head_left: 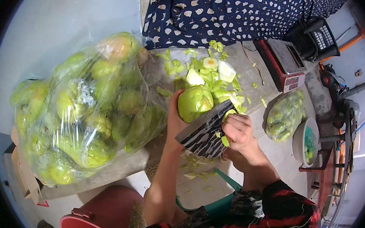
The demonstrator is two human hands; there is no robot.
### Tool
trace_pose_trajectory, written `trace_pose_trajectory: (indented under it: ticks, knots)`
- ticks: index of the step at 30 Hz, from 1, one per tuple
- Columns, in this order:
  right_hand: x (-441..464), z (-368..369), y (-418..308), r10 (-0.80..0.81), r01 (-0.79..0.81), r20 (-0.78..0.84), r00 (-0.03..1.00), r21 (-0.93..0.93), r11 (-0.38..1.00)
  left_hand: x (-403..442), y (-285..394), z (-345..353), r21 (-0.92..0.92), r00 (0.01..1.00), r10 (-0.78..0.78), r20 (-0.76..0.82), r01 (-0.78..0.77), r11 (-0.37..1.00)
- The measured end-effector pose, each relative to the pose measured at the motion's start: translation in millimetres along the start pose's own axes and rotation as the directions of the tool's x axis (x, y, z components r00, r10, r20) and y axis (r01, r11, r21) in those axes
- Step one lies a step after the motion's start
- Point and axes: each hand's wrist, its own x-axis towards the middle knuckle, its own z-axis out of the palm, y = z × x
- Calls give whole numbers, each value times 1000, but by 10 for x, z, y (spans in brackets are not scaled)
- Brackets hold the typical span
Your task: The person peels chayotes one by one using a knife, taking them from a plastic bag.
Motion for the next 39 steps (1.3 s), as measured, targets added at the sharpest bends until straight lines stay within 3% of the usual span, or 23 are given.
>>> trace_pose_trajectory:
  ticks: [2, 4, 6, 7, 9, 17, 19, 20, 23, 28, 30, 31, 32, 33, 35, 37, 39]
  knots:
    - [-9, -15, -14, 12, -12, 26, 1000, -1, 1000, 3, 28, -9, 30, 1000, 20, 15, -20, 999]
    - [-21, -12, -4, 26, -26, 52, 998, -2, 1000, -3, 121, -7, 17, 996, -85, 18, 85, 996]
    - [-53, 27, 73, 157, -155, 14, 987, -118, 981, -58, 134, -68, 90, 997, -41, 58, 36, 995]
    - [-131, 35, 170, 268, -256, 72, 961, -136, 957, -73, 185, -68, 159, 995, 5, 104, -22, 987]
    - [-186, 92, 217, 312, -300, 64, 948, -154, 941, -70, 266, -45, 119, 996, -62, 61, 55, 991]
    - [-104, -40, 129, 272, -259, 64, 960, -161, 952, -87, 264, -121, 105, 990, -72, 120, 59, 993]
    - [-245, 64, 318, 531, -486, 123, 838, -275, 830, -82, 235, -152, 137, 991, -67, 116, 51, 989]
    - [-225, 46, 434, 710, -627, 180, 681, -356, 692, -55, 244, -159, 169, 993, -43, 111, 23, 985]
    - [-327, -44, 592, 706, -655, 75, 704, -314, 687, -46, 353, -175, 208, 994, -40, 99, 19, 978]
    - [-228, -41, 514, 746, -695, 58, 663, -322, 642, 5, 354, -236, 181, 996, -16, 90, -1, 983]
    - [-230, -65, 479, 728, -708, 50, 684, -197, 679, -21, 518, -259, 140, 996, 23, 91, -36, 990]
    - [-239, -76, 456, 728, -709, 46, 684, -192, 678, -62, 719, -231, -187, 995, -10, 98, 28, 982]
    - [-238, -90, 441, 709, -699, 12, 705, -156, 698, -80, 848, -217, -493, 992, -36, 118, 90, 865]
    - [-229, -94, 430, 687, -684, -24, 726, -120, 719, -82, 849, -254, -488, 992, -28, 121, 84, 869]
    - [-244, -83, 359, 653, -653, -20, 757, -83, 753, -130, 714, -410, -591, 848, -127, 514, 458, 664]
    - [-196, -85, 307, 614, -614, -14, 789, -52, 788, -118, 375, -515, -518, 824, -143, 549, 469, 716]
    - [-88, -70, 184, 436, -436, -109, 893, 23, 900, -107, 244, -415, -466, 912, -137, 387, 321, 824]
